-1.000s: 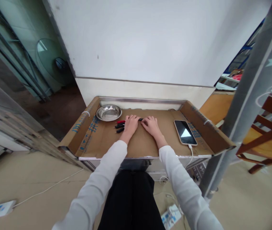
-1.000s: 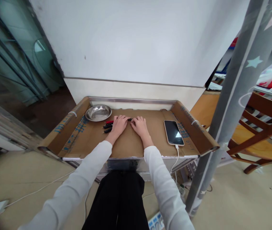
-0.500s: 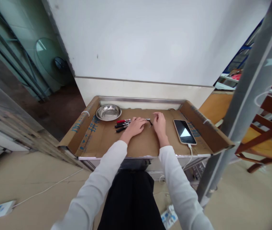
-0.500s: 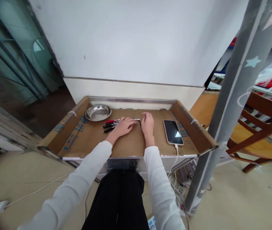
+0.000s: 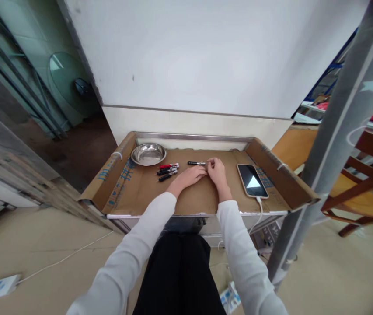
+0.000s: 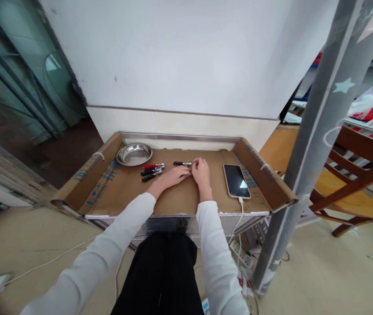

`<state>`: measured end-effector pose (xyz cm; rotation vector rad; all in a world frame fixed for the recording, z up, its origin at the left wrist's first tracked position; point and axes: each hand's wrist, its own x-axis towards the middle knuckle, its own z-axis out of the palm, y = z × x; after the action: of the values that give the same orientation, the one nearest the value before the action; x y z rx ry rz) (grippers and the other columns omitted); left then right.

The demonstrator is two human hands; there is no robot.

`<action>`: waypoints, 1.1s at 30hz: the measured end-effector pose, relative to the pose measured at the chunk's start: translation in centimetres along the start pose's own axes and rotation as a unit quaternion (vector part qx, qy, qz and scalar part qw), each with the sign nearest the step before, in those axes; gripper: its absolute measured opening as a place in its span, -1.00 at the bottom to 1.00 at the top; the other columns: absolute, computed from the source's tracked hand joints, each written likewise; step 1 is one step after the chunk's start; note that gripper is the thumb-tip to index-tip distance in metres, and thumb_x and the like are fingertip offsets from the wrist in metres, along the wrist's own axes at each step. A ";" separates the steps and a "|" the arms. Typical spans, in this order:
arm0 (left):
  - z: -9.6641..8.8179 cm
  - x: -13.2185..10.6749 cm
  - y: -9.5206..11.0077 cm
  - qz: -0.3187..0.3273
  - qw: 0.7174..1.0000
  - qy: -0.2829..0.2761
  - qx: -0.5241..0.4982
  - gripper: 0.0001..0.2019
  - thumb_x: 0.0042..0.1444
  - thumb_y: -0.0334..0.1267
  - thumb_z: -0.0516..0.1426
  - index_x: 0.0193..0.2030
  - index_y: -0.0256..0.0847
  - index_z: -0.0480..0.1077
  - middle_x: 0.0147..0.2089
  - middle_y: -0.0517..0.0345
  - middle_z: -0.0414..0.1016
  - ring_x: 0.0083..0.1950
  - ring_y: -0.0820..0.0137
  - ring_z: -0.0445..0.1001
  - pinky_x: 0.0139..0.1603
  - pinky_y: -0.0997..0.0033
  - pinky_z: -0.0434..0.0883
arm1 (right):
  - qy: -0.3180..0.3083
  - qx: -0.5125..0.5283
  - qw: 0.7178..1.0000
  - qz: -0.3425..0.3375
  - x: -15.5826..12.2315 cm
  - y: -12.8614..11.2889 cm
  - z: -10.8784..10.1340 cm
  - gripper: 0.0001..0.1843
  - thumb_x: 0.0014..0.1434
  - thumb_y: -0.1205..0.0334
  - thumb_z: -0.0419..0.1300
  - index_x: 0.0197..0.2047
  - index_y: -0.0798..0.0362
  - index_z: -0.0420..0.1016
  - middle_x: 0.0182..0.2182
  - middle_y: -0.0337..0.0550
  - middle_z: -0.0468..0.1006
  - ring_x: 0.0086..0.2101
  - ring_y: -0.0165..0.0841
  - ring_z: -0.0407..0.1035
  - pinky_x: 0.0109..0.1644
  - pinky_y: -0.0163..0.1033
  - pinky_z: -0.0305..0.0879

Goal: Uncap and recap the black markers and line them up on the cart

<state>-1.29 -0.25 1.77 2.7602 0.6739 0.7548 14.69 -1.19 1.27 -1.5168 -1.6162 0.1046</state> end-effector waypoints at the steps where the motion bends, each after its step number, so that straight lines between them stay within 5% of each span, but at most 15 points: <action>1: -0.1 0.0 0.0 -0.004 1.000 0.002 -0.008 -0.74 0.23 -0.38 -0.03 -0.10 -0.20 0.47 0.02 0.04 0.47 0.07 0.40 0.40 0.15 0.36 0.31 | -0.014 -0.012 1.000 -0.002 0.0 0.0 0.0 -0.82 0.13 0.28 0.01 -0.29 0.08 0.42 -0.33 -0.05 0.48 -0.32 -0.29 0.33 -0.15 -0.19 0.24; 14: -0.5 0.0 0.7 -0.020 0.999 0.009 0.035 -0.79 0.22 -0.37 0.00 -0.17 -0.17 0.46 -0.01 0.06 0.48 0.08 0.36 0.38 0.15 0.29 0.27 | -0.088 -0.118 0.987 -0.057 0.0 0.1 0.3 -0.57 0.26 -0.05 -0.04 -0.33 0.01 0.55 -0.38 -0.08 0.51 -0.33 -0.31 0.30 -0.21 -0.25 0.13; 21: -0.7 -0.3 1.2 -0.033 0.995 0.025 0.086 -0.82 0.18 -0.39 0.00 -0.21 -0.21 0.43 -0.07 0.04 0.48 0.02 0.32 0.39 0.10 0.26 0.27 | -0.109 -0.074 0.987 -0.087 0.3 0.0 0.6 -0.44 0.31 -0.08 -0.17 -0.35 0.03 0.54 -0.42 -0.09 0.49 -0.34 -0.32 0.31 -0.20 -0.27 0.14; 33: -0.7 -0.7 1.3 -0.035 0.995 0.010 0.089 -0.77 0.14 -0.39 0.02 -0.14 -0.17 0.45 -0.02 0.03 0.44 0.06 0.30 0.36 0.17 0.24 0.24 | -0.085 -0.111 0.987 -0.082 -0.1 0.0 0.5 -0.31 0.30 -0.15 -0.30 -0.38 0.03 0.55 -0.41 -0.04 0.51 -0.32 -0.29 0.33 -0.19 -0.23 0.15</action>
<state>-1.73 -1.67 2.39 2.8730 0.8790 0.7411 14.35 -1.06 0.91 -1.5679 -1.9353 -0.0402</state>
